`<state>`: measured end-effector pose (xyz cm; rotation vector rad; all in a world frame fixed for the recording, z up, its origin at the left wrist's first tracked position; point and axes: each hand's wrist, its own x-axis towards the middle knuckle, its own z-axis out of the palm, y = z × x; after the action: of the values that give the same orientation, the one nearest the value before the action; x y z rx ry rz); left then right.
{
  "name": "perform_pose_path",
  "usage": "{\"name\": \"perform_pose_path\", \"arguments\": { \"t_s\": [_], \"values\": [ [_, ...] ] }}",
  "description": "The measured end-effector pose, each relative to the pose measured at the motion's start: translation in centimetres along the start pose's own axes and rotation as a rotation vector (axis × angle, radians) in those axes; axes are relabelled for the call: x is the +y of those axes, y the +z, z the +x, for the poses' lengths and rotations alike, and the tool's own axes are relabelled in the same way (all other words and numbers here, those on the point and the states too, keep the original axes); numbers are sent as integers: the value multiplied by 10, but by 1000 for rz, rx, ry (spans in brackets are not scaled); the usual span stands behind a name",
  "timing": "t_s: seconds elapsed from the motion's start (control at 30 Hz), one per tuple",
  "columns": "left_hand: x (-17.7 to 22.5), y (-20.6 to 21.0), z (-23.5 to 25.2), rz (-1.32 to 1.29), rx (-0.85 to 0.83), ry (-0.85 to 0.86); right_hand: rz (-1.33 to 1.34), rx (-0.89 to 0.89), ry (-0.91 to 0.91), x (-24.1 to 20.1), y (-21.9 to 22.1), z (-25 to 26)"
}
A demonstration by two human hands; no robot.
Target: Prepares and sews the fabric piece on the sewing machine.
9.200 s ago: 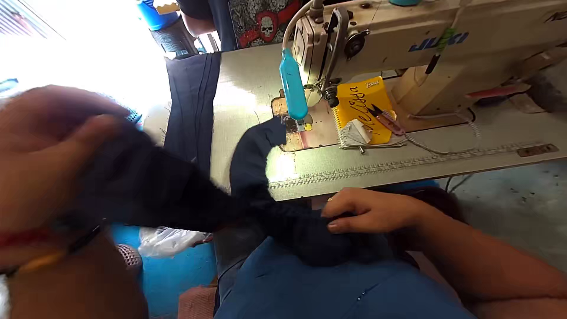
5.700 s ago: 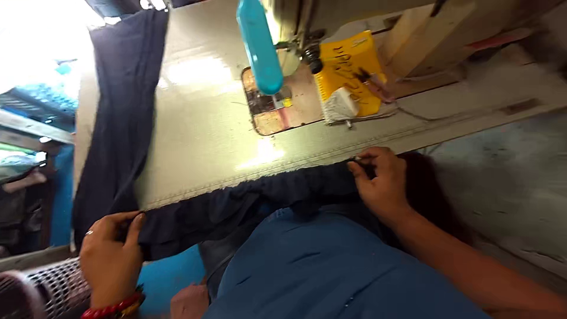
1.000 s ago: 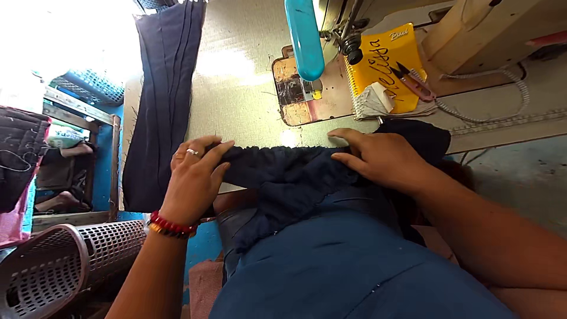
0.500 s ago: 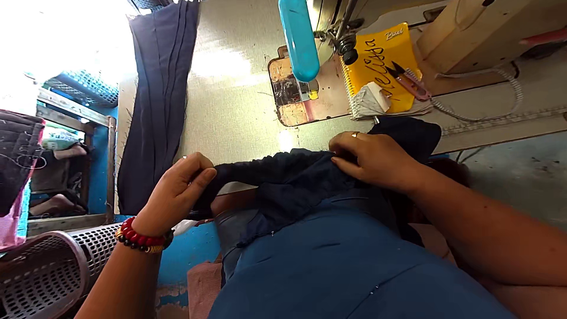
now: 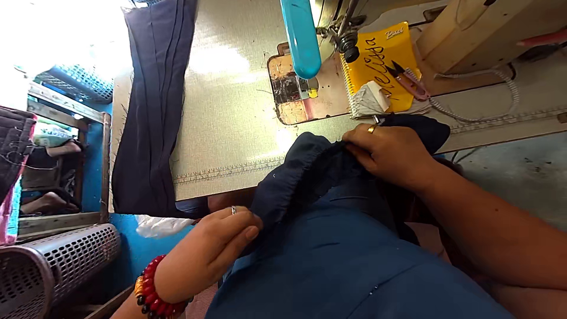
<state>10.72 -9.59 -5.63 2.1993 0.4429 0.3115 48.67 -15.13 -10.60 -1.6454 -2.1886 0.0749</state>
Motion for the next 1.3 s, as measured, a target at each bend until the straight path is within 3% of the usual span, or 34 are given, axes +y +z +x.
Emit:
{"name": "perform_pose_path", "arguments": {
  "t_s": [0.27, 0.47, 0.77, 0.97, 1.07, 1.17, 1.3],
  "values": [
    [-29, -33, -24, 468, 325, -209, 29, 39, -3, 13, -6, -6],
    [-31, -42, -24, 464, 494, -188, 73, 54, -37, 17, -7, -8],
    [-25, -26, -17, -78, 452, -322, 67, -34, 54, 28, -10, -15],
    [-8, -22, -10, -243, 378, -242, 217, -174, 92, 37, -22, -21],
    [2, -25, -11, -193, 341, -194, 282, -37, 164, 38, -33, -20],
    [4, -23, -7, -260, 299, -102, 110, 133, 283, 42, -40, -16],
    [9, -20, 0, -323, 283, -61, -34, 45, 372, 57, -31, -5]
  ]
}}
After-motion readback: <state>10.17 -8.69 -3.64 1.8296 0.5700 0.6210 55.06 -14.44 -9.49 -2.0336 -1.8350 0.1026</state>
